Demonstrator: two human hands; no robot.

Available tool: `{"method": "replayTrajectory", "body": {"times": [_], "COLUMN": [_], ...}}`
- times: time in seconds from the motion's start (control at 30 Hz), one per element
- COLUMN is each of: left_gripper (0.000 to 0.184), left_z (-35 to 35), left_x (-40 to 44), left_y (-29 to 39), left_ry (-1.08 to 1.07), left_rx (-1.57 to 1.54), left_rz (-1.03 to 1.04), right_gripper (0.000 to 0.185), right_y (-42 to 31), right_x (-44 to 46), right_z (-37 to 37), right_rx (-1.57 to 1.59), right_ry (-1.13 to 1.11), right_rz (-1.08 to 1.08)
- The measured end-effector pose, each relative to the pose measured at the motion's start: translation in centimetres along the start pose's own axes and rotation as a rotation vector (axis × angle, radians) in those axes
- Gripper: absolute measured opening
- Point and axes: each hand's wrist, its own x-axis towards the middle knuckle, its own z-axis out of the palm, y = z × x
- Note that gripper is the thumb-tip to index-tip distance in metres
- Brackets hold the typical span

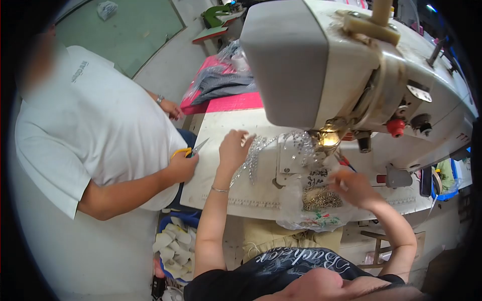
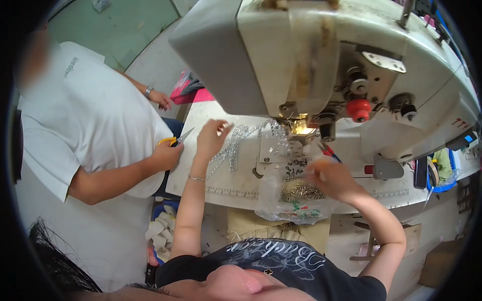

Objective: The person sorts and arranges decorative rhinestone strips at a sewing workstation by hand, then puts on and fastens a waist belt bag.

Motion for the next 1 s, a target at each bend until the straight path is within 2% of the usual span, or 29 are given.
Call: {"method": "replayTrajectory", "body": {"times": [0.07, 0.1, 0.27, 0.33, 0.4, 0.5, 0.6, 0.67, 0.73, 0.77, 0.87, 1.0], "left_gripper": [0.037, 0.038, 0.034, 0.032, 0.029, 0.03, 0.027, 0.023, 0.02, 0.02, 0.024, 0.033], "left_z": [2.8, 3.4, 3.5, 2.5, 1.8, 0.4, -0.7, -0.5, -1.2, -1.8, -3.6, -5.1], "left_x": [-2.8, -3.7, -4.9, -4.8, -4.4, -3.5, -2.6, -2.2, -2.0, -1.7, -1.3, -1.1], "left_y": [-2.7, -2.9, -4.8, -5.7, -6.5, -5.6, -3.8, -3.7, -2.1, -1.4, 0.0, 1.4], "left_ry": [-0.082, -0.154, -0.017, -0.016, -0.064, -0.288, -0.435, -0.385, -0.304, -0.297, -0.236, -0.181], "left_rx": [0.236, 0.323, -0.151, -0.342, -0.508, -0.785, -0.637, -0.795, -0.899, -0.937, -1.011, -1.08], "left_rz": [0.015, -0.012, -0.055, -0.069, -0.066, -0.366, -0.383, -0.207, -0.071, -0.056, -0.012, 0.037], "right_gripper": [0.024, 0.023, 0.019, 0.015, 0.011, 0.009, 0.009, 0.013, 0.018, 0.021, 0.026, 0.022], "right_y": [0.5, 0.5, 1.4, 1.3, 1.4, 1.7, 1.8, 2.0, 2.1, 2.1, 2.1, 1.1], "right_x": [-1.0, -0.9, 0.0, 0.1, 0.2, 0.3, 0.5, 0.5, -0.1, -0.3, -0.3, 0.1], "right_z": [2.8, 3.6, 5.3, 5.2, 5.2, 5.1, 4.4, 4.2, 4.5, 4.6, 4.6, 5.2], "right_rx": [-0.186, -0.185, -0.099, -0.085, -0.064, 0.01, 0.122, 0.146, 0.076, 0.041, -0.084, -0.184], "right_ry": [-0.234, -0.263, -0.443, -0.405, -0.362, -0.339, -0.379, -0.387, -0.276, -0.222, -0.244, -0.287], "right_rz": [-0.136, -0.131, -0.13, -0.136, -0.121, -0.025, 0.1, 0.113, 0.038, -0.004, -0.066, -0.085]}}
